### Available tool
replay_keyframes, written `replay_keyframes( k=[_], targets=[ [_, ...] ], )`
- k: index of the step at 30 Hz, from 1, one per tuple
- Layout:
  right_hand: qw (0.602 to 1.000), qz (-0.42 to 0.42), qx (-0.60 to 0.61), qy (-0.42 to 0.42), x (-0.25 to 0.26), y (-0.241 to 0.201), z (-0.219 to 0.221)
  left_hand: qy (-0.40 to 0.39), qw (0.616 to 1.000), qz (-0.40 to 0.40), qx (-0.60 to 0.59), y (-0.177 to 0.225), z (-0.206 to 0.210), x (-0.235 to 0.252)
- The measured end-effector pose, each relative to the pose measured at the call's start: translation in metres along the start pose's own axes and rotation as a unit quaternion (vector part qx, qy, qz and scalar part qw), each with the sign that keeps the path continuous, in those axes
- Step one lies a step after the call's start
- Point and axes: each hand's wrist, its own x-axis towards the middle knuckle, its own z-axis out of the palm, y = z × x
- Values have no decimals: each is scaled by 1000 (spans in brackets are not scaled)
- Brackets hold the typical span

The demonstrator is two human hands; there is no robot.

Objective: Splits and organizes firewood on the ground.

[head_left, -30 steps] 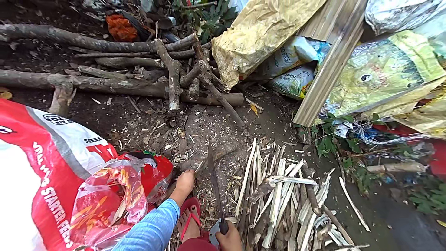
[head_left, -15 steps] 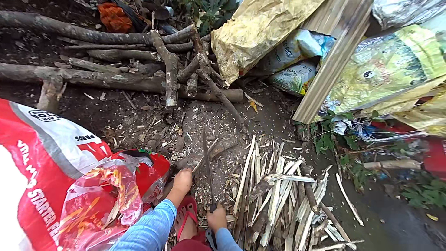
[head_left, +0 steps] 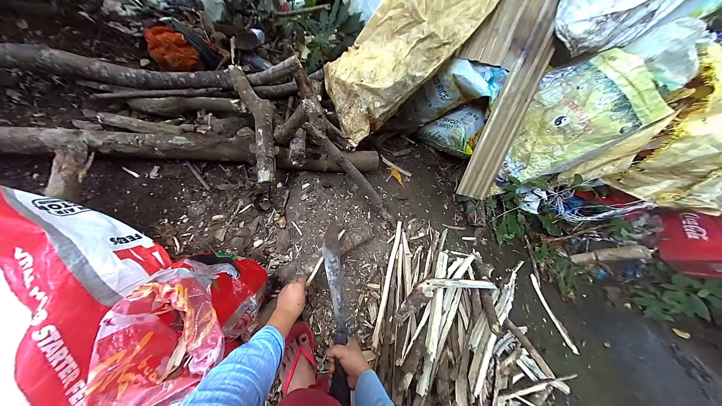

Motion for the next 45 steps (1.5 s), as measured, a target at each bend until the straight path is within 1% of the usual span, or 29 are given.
replay_keyframes(
  k=[1, 2, 3, 5, 7, 11, 12, 13, 14, 15, 17, 18, 20, 21, 22, 24, 26, 28, 29, 30, 32, 34, 36, 38, 39, 41, 43, 45],
  targets=[
    [992, -21, -111, 56, 1, -4, 5, 0, 1000, -5, -1, 1, 1, 0],
    [974, -31, -204, 96, 0, -8, 7, 1, 1000, -11, 1, 1, 3, 0],
    [955, -33, -271, 116, -4, -12, 6, -2, 1000, -17, 5, 2, 5, -1],
    [931, -43, -336, 133, -18, -24, 3, -8, 1000, -23, 5, 3, 4, -2],
    [921, -88, -345, 156, -30, -31, 2, -8, 1000, -22, -4, 2, 2, -2],
    [912, -236, -271, 197, -45, -37, 10, -12, 1000, -19, -10, 1, 1, -2],
    [909, -257, -258, 203, -43, -35, 12, -12, 1000, -19, -12, 1, 0, -2],
    [909, -255, -258, 205, -37, -32, 15, -13, 1000, -20, -16, 1, -2, -3],
    [914, -224, -274, 201, -30, -27, 15, -13, 999, -21, -23, 1, -3, -3],
    [918, -167, -305, 189, -19, -21, 14, -14, 999, -22, -24, 1, -3, -3],
    [911, -37, -380, 157, 7, -9, 9, -16, 999, -27, -12, 2, 0, -2],
    [907, -5, -393, 151, 17, -2, 6, -17, 999, -28, -3, 3, 2, -2],
    [911, 10, -388, 140, 26, 2, 6, -11, 999, -29, 6, 6, 3, -2],
    [921, 3, -368, 130, 27, 4, 6, -8, 1000, -29, 8, 7, 4, -2],
    [937, -10, -330, 117, 29, 8, 6, -8, 1000, -30, 7, 7, 5, -2],
    [974, -44, -205, 82, 30, 17, 5, -5, 1000, -31, 3, 9, 6, -3],
    [997, -38, -67, 27, 23, 13, 3, -1, 999, -35, -4, 11, 5, -3],
    [998, -22, 45, -45, 14, 9, -4, 1, 999, -33, -14, 14, 2, -1],
    [991, -14, 97, -86, 13, 10, -8, 3, 999, -30, -18, 17, 0, 0],
    [986, -8, 127, -109, 13, 12, -11, 5, 999, -28, -20, 20, -1, 3],
    [989, -5, 122, -89, 12, 13, -10, 7, 999, -31, -11, 28, -5, 8],
    [995, -6, 88, -39, 10, 13, -9, 2, 999, -41, 4, 34, -8, 13],
    [999, -25, 34, 17, 3, 13, -8, 1, 999, -41, 18, 36, -10, 15],
    [990, -59, -98, 89, -3, 17, -13, 7, 999, -27, 24, 37, -10, 16],
    [975, -61, -172, 122, -6, 19, -17, 11, 999, -15, 26, 37, -9, 17],
    [953, -47, -254, 155, -19, 22, -22, 15, 999, 17, 40, 41, -5, 19],
    [948, -30, -267, 173, -36, 24, -24, 9, 997, 43, 56, 47, 1, 20],
    [952, -18, -247, 182, -52, 31, -27, -8, 996, 66, 66, 54, 12, 22]
  ],
)
